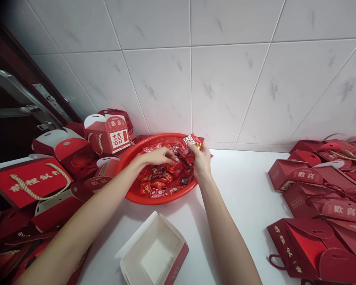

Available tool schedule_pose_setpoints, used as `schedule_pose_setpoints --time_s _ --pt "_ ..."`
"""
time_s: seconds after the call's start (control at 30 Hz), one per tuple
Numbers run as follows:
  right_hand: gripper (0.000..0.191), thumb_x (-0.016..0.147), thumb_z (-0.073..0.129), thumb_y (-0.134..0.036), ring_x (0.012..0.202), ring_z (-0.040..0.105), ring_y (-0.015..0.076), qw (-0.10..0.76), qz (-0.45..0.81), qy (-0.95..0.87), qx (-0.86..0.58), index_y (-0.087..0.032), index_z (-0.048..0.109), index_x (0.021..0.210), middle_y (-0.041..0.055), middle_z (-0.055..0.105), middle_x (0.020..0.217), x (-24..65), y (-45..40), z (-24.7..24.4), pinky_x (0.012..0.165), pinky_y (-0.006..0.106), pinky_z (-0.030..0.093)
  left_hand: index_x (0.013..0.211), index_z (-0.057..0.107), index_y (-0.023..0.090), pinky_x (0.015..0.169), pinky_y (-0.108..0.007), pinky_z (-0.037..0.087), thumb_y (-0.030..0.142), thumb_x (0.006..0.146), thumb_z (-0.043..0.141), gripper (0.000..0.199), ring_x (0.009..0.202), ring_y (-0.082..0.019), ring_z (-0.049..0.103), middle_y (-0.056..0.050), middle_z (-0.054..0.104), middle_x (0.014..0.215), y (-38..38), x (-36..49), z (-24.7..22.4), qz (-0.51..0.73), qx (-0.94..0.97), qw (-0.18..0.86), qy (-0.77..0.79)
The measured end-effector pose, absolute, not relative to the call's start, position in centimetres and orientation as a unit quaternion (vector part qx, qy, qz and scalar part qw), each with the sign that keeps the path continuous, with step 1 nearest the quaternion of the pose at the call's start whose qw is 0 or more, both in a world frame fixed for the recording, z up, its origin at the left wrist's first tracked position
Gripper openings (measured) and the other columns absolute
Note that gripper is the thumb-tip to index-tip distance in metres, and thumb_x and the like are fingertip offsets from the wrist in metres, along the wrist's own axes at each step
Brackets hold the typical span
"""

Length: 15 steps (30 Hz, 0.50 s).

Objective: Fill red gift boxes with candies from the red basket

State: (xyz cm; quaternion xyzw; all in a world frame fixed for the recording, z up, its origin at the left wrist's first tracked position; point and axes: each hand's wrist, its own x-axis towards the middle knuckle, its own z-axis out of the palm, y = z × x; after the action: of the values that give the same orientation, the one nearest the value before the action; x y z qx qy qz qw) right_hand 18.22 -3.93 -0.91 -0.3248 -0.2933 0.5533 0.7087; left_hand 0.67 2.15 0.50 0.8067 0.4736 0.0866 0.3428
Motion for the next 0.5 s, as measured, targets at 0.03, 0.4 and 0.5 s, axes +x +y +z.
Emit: schedule_pose_setpoints --time_s 0.03,0.4,0.5 --pt "0.027 0.063 0.085 -0.026 0.074 0.070 0.0192 0.709 0.552 -0.294 -0.325 -0.021 0.066 0.082 -0.0015 0.073 0.075 18.2 -3.9 -0.9 0.076 0.035 0.060 0.071 0.074 0.019 0.067 -0.026 0.042 0.028 0.064 0.069 0.012 0.070 -0.018 0.060 0.001 0.069 0.068 2.2 0.5 0.5 0.091 0.801 0.334 0.488" --pt "0.027 0.063 0.083 -0.025 0.073 0.070 0.0184 0.709 0.560 -0.295 -0.312 -0.021 0.067 0.084 -0.0005 0.074 0.078 18.2 -3.7 -1.2 0.075 0.033 0.060 0.063 0.075 0.021 0.057 -0.022 0.040 0.028 0.051 0.077 0.014 0.064 -0.016 0.057 0.002 0.069 0.064 2.4 -1.8 0.9 -0.053 0.757 0.388 0.522" --pt "0.027 0.062 0.083 -0.025 0.073 0.071 0.0186 0.707 0.564 -0.291 -0.313 -0.020 0.067 0.084 0.0003 0.075 0.079 18.2 -3.7 -1.1 0.074 0.033 0.060 0.076 0.080 0.024 0.055 -0.022 0.043 0.022 0.037 0.084 0.039 0.065 -0.017 0.060 0.001 0.073 0.073 1.4 -1.4 0.9 -0.142 0.733 0.386 0.542"
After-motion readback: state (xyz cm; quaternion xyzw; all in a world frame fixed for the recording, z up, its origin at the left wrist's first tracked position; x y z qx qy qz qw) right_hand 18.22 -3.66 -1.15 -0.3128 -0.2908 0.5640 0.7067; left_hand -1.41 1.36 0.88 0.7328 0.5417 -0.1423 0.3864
